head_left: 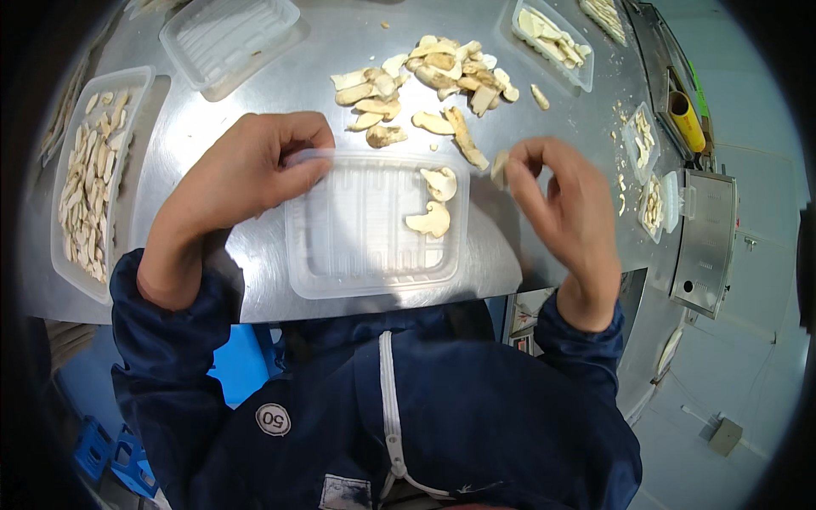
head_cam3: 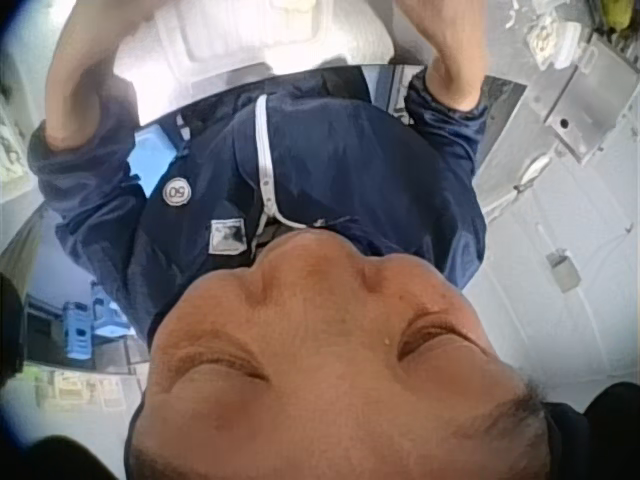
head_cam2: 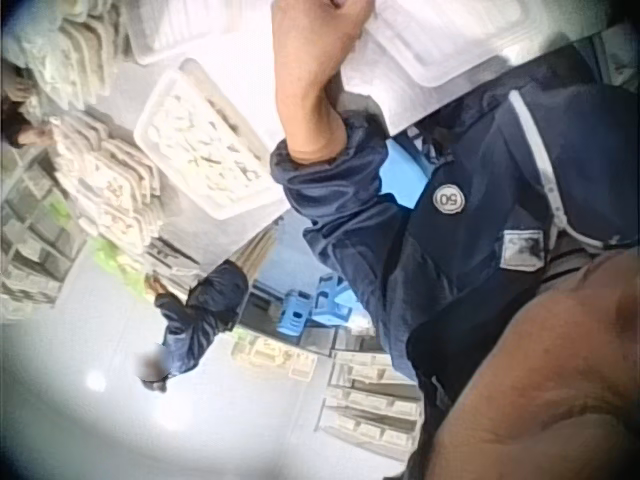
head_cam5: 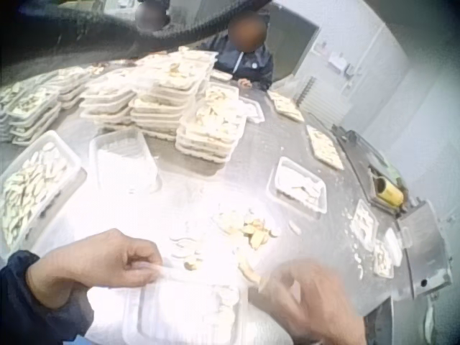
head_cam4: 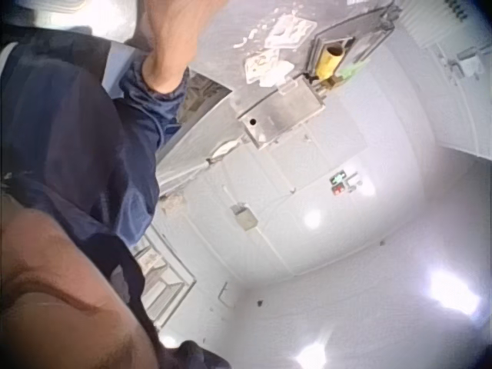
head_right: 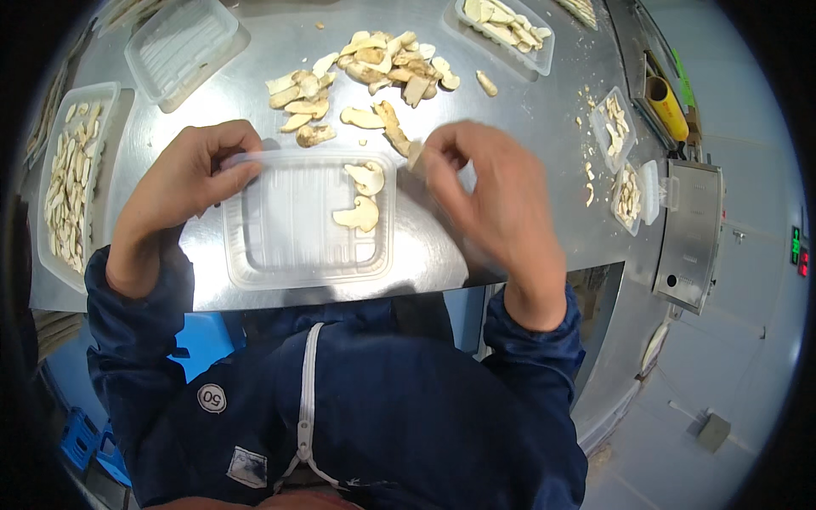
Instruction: The person sorts dried food slices by hand into plastic trays, moving the slices from a large metal table surface into the containers.
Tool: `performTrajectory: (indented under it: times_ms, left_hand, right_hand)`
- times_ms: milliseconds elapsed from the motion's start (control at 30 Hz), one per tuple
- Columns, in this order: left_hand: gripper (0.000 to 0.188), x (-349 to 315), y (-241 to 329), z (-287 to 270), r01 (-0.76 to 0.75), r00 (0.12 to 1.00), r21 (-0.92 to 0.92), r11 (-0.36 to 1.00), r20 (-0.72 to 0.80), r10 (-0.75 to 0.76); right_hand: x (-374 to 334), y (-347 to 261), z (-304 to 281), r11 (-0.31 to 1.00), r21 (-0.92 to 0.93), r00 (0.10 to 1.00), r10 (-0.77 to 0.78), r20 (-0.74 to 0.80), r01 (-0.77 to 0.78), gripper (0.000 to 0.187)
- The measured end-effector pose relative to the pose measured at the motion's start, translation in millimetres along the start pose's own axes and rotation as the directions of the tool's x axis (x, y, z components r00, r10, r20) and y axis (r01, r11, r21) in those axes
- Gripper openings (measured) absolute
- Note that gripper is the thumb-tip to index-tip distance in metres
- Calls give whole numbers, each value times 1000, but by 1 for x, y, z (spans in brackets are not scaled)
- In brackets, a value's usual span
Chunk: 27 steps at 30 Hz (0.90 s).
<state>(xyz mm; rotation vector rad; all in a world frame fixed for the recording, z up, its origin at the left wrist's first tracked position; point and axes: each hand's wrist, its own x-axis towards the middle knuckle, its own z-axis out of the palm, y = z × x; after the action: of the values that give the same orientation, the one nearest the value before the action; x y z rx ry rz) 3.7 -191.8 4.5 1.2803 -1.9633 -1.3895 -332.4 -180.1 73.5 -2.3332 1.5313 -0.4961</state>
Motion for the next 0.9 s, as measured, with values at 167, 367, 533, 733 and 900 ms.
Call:
performTrajectory:
  times_ms: [167,367,533,733,900]
  left_hand:
    - [12,0,3,0,34,999,12,999,6,-34]
    - [13,-1,11,-1,71,997,-2,997,18,-71]
    - [13,2,1,-1,24,1000,2,1000,6,-24]
    - [10,3,3,-2,-2,1000,11,1000,26,1]
    - [10,2,2,-5,-25,999,34,999,38,23]
  right_hand:
    - [-26,-25,3,953,44,910,-298,288,299,14]
    - [-24,-20,12,948,-59,932,-296,211,314,17]
    - [-32,-29,22,945,18,909,-319,269,326,13]
    - [-16,18,13,991,-24,990,127,-61,-129,25]
    - [-13,38,28,962,-89,965,256,-53,-260,23]
